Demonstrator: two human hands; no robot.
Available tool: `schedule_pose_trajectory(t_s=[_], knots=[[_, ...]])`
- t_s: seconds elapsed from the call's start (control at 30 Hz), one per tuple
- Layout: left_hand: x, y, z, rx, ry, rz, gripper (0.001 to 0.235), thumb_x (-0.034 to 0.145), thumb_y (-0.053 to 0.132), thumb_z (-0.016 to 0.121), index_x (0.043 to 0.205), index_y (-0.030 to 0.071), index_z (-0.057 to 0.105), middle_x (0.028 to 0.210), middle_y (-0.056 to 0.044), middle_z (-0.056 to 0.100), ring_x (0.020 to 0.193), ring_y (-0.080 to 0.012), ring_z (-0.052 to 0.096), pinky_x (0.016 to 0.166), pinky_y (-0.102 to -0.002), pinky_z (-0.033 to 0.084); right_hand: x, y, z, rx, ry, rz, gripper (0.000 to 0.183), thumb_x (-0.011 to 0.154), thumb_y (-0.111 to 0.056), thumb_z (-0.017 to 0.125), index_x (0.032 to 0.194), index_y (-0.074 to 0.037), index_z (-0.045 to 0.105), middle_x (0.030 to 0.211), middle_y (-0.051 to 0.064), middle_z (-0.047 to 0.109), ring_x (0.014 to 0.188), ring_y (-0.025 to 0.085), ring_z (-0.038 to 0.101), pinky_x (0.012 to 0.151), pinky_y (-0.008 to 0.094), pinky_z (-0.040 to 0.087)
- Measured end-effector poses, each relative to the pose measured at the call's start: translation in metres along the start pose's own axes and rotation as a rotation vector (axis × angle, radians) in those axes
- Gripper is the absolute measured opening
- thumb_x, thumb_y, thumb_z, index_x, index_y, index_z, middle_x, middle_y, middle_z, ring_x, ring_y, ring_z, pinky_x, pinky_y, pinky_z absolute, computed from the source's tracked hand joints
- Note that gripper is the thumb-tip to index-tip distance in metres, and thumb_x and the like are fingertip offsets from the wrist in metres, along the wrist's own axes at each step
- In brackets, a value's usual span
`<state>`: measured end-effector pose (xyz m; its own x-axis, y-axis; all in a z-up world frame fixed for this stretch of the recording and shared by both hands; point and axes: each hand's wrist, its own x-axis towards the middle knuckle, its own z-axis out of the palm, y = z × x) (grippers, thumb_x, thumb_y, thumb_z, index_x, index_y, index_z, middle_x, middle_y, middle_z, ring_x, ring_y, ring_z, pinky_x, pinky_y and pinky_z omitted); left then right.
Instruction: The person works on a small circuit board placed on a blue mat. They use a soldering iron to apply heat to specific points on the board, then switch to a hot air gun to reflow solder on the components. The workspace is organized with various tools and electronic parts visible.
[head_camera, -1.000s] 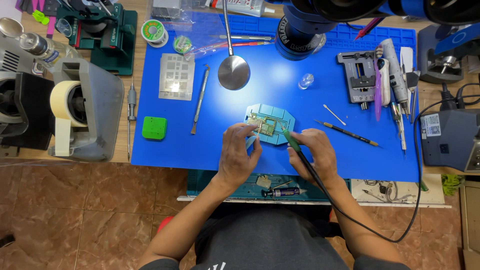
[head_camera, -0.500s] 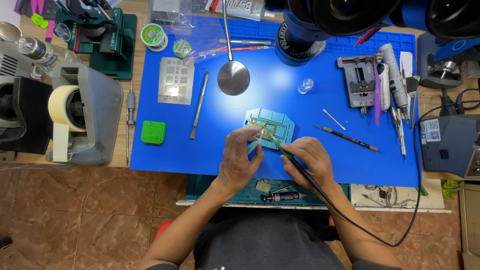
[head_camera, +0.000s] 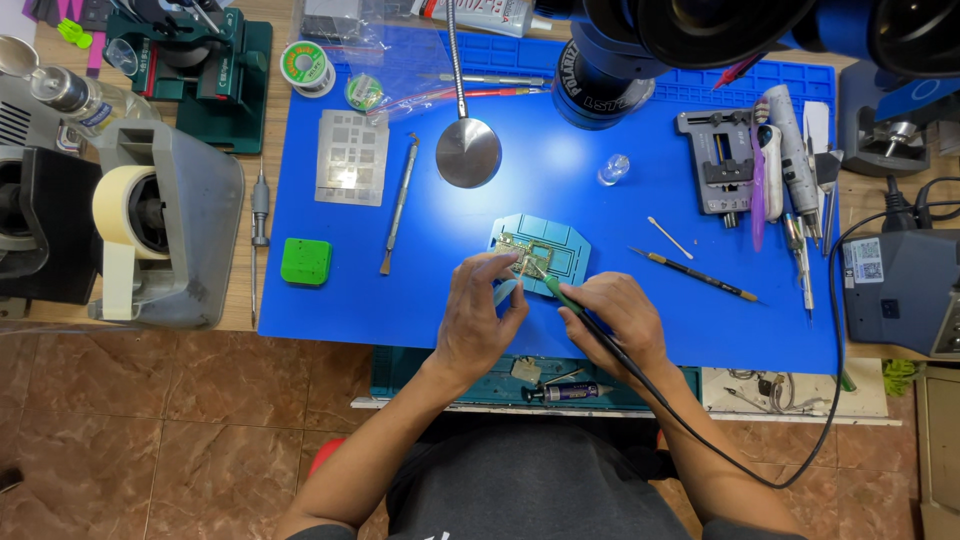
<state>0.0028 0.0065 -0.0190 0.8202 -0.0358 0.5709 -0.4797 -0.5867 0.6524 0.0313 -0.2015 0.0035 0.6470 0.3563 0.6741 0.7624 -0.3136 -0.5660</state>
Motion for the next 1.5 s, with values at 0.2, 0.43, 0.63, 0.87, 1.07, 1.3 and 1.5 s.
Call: schedule_pose_trajectory(t_s=[0.2,0.43,0.63,0.87,1.07,1.3,1.5], knots=[[-0.0006,-0.0013,0.0006,-0.006,-0.010,-0.011,0.044,0.100,0.000,0.064,0.140,0.005,0.046,0.103,-0.008,0.056,0.099,-0.0293,0.063,0.088,-0.056,0.056,0.0015,-0.0024,-0.0045,0.023,-0.006,0.060,0.023,0.090,-0.005,0.079,0.113,0.001,0.079,0.090,0.011,0.078,0.088,0.029,0.076,0.088,0.043,0.060],[0.0017,0.0006,-0.0023,-0.026,-0.018,-0.021,0.045,0.100,-0.001,0.063,0.141,0.005,0.045,0.104,-0.008,0.056,0.099,-0.0298,0.063,0.090,-0.057,0.057,0.0001,-0.0016,-0.0029,0.031,-0.048,0.091,0.025,0.091,-0.005,0.079,0.115,0.001,0.077,0.092,0.012,0.077,0.092,0.031,0.076,0.091,0.047,0.060],[0.0017,-0.0006,-0.0010,-0.021,-0.024,-0.026,0.044,0.101,0.000,0.063,0.141,0.006,0.045,0.103,-0.007,0.055,0.099,-0.0296,0.063,0.089,-0.056,0.057,0.0007,-0.0010,-0.0018,0.020,-0.048,0.103,0.025,0.090,-0.004,0.080,0.114,0.001,0.078,0.092,0.011,0.078,0.091,0.029,0.076,0.092,0.046,0.060],[0.0020,-0.0008,-0.0008,-0.019,-0.029,-0.029,0.045,0.101,-0.001,0.063,0.141,0.006,0.046,0.102,-0.007,0.056,0.099,-0.0286,0.063,0.088,-0.055,0.056,0.0023,-0.0006,-0.0014,0.004,-0.073,0.072,0.023,0.091,-0.006,0.079,0.114,0.000,0.078,0.092,0.010,0.077,0.090,0.029,0.076,0.088,0.046,0.061],[0.0021,-0.0010,-0.0011,-0.012,-0.034,-0.027,0.045,0.101,0.000,0.063,0.141,0.007,0.046,0.103,-0.007,0.057,0.099,-0.0282,0.063,0.088,-0.055,0.057,0.0024,0.0022,0.0012,-0.037,-0.065,-0.006,0.021,0.090,-0.008,0.079,0.110,-0.001,0.080,0.091,0.010,0.077,0.085,0.027,0.075,0.086,0.043,0.060],[0.0028,-0.0007,-0.0013,-0.003,-0.033,-0.029,0.044,0.100,0.000,0.064,0.140,0.006,0.047,0.103,-0.007,0.057,0.100,-0.0286,0.064,0.089,-0.054,0.058,0.0043,0.0022,0.0026,-0.065,-0.051,-0.062,0.018,0.091,-0.009,0.079,0.108,-0.002,0.080,0.090,0.010,0.077,0.083,0.027,0.075,0.084,0.042,0.060],[0.0034,-0.0010,-0.0012,-0.014,-0.035,-0.033,0.045,0.100,-0.001,0.065,0.140,0.006,0.048,0.104,-0.006,0.056,0.100,-0.0276,0.063,0.088,-0.052,0.058,0.0067,0.0012,0.0031,-0.065,-0.051,-0.068,0.018,0.092,-0.008,0.078,0.109,-0.001,0.080,0.089,0.011,0.077,0.083,0.028,0.075,0.082,0.042,0.060]])
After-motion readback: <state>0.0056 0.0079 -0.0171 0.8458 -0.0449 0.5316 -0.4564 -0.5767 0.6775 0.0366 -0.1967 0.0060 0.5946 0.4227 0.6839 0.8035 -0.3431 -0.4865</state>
